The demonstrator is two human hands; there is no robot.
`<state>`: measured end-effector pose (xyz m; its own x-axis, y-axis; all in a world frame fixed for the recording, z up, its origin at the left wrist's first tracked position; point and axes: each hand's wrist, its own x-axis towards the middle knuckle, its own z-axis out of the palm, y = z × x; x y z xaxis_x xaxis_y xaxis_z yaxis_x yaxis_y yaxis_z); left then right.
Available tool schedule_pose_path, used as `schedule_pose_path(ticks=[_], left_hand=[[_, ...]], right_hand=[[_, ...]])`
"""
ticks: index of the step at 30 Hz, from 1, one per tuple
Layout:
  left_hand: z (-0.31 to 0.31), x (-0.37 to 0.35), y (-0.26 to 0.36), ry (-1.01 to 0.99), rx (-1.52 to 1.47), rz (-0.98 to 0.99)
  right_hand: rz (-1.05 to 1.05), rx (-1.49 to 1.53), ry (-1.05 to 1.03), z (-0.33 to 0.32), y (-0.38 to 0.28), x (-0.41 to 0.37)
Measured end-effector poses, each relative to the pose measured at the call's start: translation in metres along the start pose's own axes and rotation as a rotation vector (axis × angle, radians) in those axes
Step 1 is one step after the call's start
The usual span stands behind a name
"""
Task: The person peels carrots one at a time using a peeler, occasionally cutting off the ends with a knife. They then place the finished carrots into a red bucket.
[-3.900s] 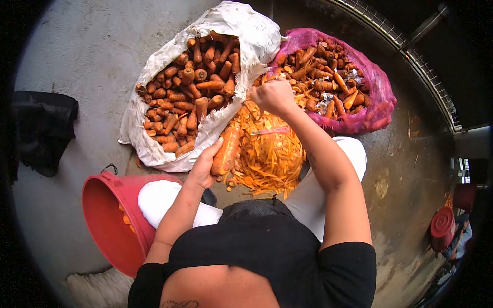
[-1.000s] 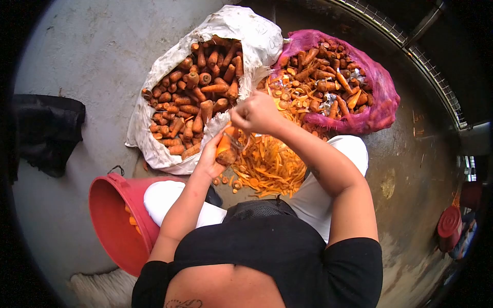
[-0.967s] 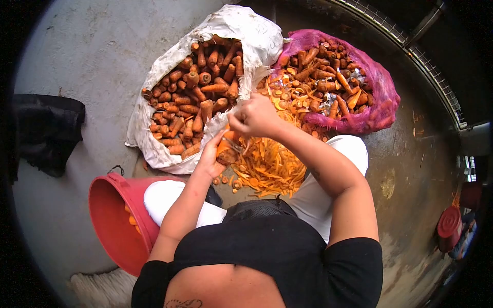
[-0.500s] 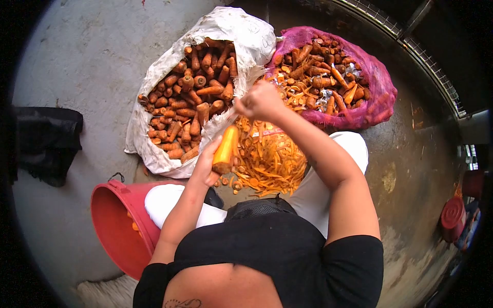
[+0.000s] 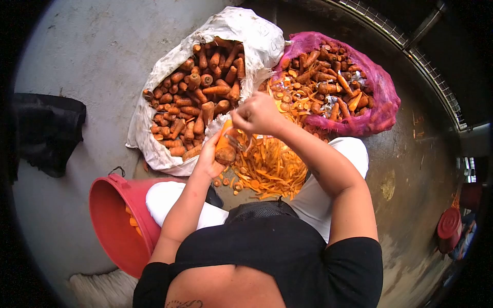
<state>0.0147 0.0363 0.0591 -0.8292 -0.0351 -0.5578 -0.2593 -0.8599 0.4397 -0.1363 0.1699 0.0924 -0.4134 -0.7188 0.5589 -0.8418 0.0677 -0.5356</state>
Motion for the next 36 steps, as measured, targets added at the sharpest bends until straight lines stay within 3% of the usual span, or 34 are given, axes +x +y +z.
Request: schedule_pose_path(ticks=[3, 12, 15, 17, 18, 21, 25, 26, 29, 32, 36], left_hand=[[-0.001, 0.004, -0.004, 0.071, 0.020, -0.075], [0.017, -0.006, -0.005, 0.074, 0.231, 0.012], [0.014, -0.025, -0.004, -0.064, 0.385, 0.032], [0.017, -0.035, -0.007, -0.110, 0.434, -0.023], [0.023, -0.038, -0.008, -0.147, 0.378, -0.029], [0.018, -0.027, -0.001, -0.099, 0.293, 0.036], [0.014, -0.017, 0.012, -0.030, 0.153, 0.030], [-0.001, -0.010, 0.015, -0.182, 0.137, -0.001], [0.003, -0.009, 0.009, -0.033, 0.102, 0.035], [0.012, -0.003, 0.004, 0.101, -0.005, -0.022], [-0.003, 0.005, -0.002, 0.081, 0.110, -0.080]], right_hand=[[-0.165, -0.015, -0.056, 0.006, -0.008, -0.003], [-0.143, -0.042, -0.079, 0.009, 0.000, -0.008], [0.113, -0.211, -0.055, -0.001, 0.031, -0.005], [0.071, -0.460, -0.120, -0.011, 0.069, -0.008], [0.221, -0.558, -0.224, -0.011, 0.076, -0.012], [0.382, -0.566, -0.123, 0.004, 0.079, -0.018], [0.383, -0.318, -0.093, 0.000, 0.041, -0.004], [0.269, -0.220, -0.037, 0.003, 0.041, -0.005], [0.064, -0.072, 0.064, 0.001, 0.011, 0.000], [-0.075, -0.003, 0.019, 0.005, -0.005, -0.003], [-0.163, -0.008, -0.014, 0.009, -0.009, -0.008]])
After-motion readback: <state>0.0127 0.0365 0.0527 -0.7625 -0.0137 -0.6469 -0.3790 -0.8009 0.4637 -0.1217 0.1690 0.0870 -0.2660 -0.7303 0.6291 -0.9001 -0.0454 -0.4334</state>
